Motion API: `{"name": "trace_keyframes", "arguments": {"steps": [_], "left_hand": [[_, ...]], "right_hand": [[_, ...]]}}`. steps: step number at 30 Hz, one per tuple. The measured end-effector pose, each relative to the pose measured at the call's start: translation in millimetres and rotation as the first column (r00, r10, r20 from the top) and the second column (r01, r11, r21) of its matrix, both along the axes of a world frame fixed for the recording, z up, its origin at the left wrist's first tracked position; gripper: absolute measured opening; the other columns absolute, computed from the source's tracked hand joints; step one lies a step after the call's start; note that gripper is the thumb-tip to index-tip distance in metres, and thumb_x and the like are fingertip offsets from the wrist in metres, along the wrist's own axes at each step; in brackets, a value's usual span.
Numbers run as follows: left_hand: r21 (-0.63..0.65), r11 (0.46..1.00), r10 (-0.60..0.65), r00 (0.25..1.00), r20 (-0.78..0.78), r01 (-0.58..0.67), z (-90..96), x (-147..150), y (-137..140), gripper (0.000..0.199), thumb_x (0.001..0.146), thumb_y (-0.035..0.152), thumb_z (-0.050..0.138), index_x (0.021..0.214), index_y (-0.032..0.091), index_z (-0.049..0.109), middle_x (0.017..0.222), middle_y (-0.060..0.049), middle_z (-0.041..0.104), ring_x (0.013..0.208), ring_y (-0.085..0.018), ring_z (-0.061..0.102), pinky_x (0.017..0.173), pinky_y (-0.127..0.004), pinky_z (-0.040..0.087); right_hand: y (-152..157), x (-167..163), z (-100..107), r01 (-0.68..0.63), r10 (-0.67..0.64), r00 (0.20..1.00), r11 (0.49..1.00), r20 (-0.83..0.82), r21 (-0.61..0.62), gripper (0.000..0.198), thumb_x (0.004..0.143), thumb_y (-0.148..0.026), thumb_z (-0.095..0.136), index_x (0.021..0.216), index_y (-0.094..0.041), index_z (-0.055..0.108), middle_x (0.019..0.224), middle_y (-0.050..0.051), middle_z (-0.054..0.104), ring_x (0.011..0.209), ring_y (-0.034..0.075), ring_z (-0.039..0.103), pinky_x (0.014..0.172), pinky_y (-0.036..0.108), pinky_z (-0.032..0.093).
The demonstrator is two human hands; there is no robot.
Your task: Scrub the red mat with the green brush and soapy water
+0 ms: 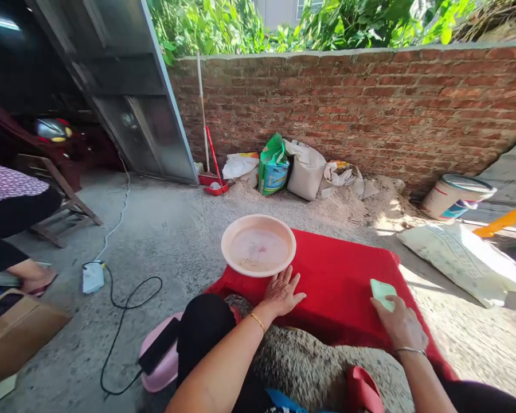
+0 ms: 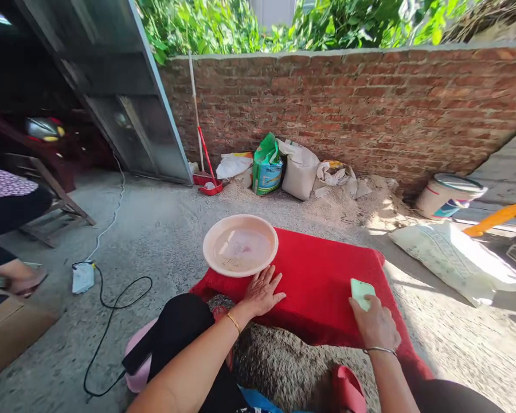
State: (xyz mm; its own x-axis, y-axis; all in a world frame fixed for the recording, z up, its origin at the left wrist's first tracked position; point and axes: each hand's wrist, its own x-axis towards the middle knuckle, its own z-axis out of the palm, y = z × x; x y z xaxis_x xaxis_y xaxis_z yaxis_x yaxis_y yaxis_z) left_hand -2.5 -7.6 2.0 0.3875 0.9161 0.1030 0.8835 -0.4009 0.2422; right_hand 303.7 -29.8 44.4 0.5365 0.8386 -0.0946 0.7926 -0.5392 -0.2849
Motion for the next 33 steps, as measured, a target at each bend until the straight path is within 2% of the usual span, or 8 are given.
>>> {"name": "trace_keyframes", "arguments": {"steps": [3, 6, 9, 14, 20, 23, 29, 33], "left_hand": [[-0.009, 1.000, -0.002, 1.000, -0.002, 0.002, 0.7, -1, -1, 0.071, 0.091, 0.065, 0.030, 0.146, 0.020, 0.036, 0.157, -0.013, 0.023, 0.144, -0.028, 0.022, 0.116, -0.046, 0.022], [-0.026, 1.000, 0.005, 1.000, 0.017, -0.004, 0.2, 0, -2, 0.071, 0.090, 0.066, 0.029, 0.146, 0.021, 0.036, 0.157, -0.013, 0.023, 0.144, -0.028, 0.022, 0.116, -0.046, 0.022], [-0.019, 1.000, -0.002, 0.999, 0.053, 0.003, -3.0, 0, -1, 0.072, 0.090, 0.067, 0.028, 0.146, 0.022, 0.036, 0.157, -0.012, 0.023, 0.145, -0.028, 0.021, 0.116, -0.046, 0.022], [-0.040, 0.999, -0.004, 0.999, 0.043, 0.006, -6.4, 1, 2, 0.072, 0.091, 0.065, 0.030, 0.145, 0.018, 0.037, 0.157, -0.015, 0.023, 0.144, -0.029, 0.023, 0.115, -0.046, 0.023], [0.041, 0.999, 0.007, 1.000, 0.026, -0.008, -4.4, 3, 4, 0.065, 0.092, 0.057, 0.039, 0.143, 0.017, 0.041, 0.154, -0.015, 0.031, 0.142, -0.029, 0.027, 0.115, -0.047, 0.023], [0.059, 0.998, 0.003, 1.000, 0.031, -0.005, -4.9, 3, 5, 0.063, 0.092, 0.056, 0.040, 0.142, 0.017, 0.042, 0.153, -0.014, 0.033, 0.141, -0.029, 0.029, 0.115, -0.047, 0.023], [0.090, 0.996, 0.009, 1.000, -0.007, -0.008, -6.1, 2, 6, 0.061, 0.092, 0.054, 0.042, 0.141, 0.018, 0.044, 0.153, -0.014, 0.032, 0.142, -0.028, 0.027, 0.115, -0.045, 0.024], [0.112, 0.994, 0.005, 1.000, -0.019, -0.003, -5.0, 1, 7, 0.059, 0.091, 0.051, 0.044, 0.140, 0.017, 0.046, 0.152, -0.015, 0.034, 0.141, -0.029, 0.029, 0.115, -0.045, 0.024]], "right_hand": [[2, -56, -11, -0.224, 0.227, 0.974, 0.969, -0.014, 0.099, 0.058, 0.082, -0.061, 0.046, 0.125, -0.024, 0.054, 0.105, 0.016, 0.063, 0.102, 0.032, 0.063, 0.084, 0.044, 0.049], [-1, -114, -21, -0.435, 0.443, 0.896, 0.888, -0.029, 0.148, 0.046, 0.081, -0.055, 0.053, 0.118, -0.029, 0.059, 0.101, 0.011, 0.064, 0.098, 0.029, 0.064, 0.082, 0.041, 0.049], [-4, -130, -30, -0.535, 0.541, 0.841, 0.832, -0.002, 0.147, 0.041, 0.080, -0.050, 0.056, 0.116, -0.031, 0.060, 0.101, 0.011, 0.064, 0.098, 0.030, 0.063, 0.083, 0.043, 0.049], [0, -63, -31, -0.363, 0.362, 0.932, 0.931, 0.018, 0.038, 0.052, 0.082, -0.058, 0.049, 0.124, -0.027, 0.056, 0.105, 0.015, 0.063, 0.101, 0.034, 0.063, 0.085, 0.047, 0.048], [-15, 4, 4, 0.015, -0.012, 0.999, 0.997, 0.038, -0.077, 0.060, 0.083, -0.063, 0.046, 0.129, -0.023, 0.051, 0.121, 0.018, 0.058, 0.111, 0.033, 0.059, 0.090, 0.044, 0.045], [-10, -18, 13, 0.008, -0.007, 0.999, 0.999, 0.037, -0.046, 0.056, 0.084, -0.061, 0.047, 0.127, -0.024, 0.052, 0.119, 0.015, 0.059, 0.110, 0.030, 0.059, 0.089, 0.042, 0.045], [28, -119, 10, -0.357, 0.355, 0.933, 0.932, 0.054, 0.056, 0.045, 0.086, -0.053, 0.053, 0.124, -0.027, 0.055, 0.110, 0.009, 0.060, 0.103, 0.025, 0.059, 0.083, 0.033, 0.044], [45, -130, 4, -0.447, 0.443, 0.894, 0.893, 0.075, 0.052, 0.045, 0.086, -0.052, 0.054, 0.124, -0.027, 0.055, 0.110, 0.009, 0.059, 0.102, 0.024, 0.058, 0.082, 0.033, 0.043]]}}
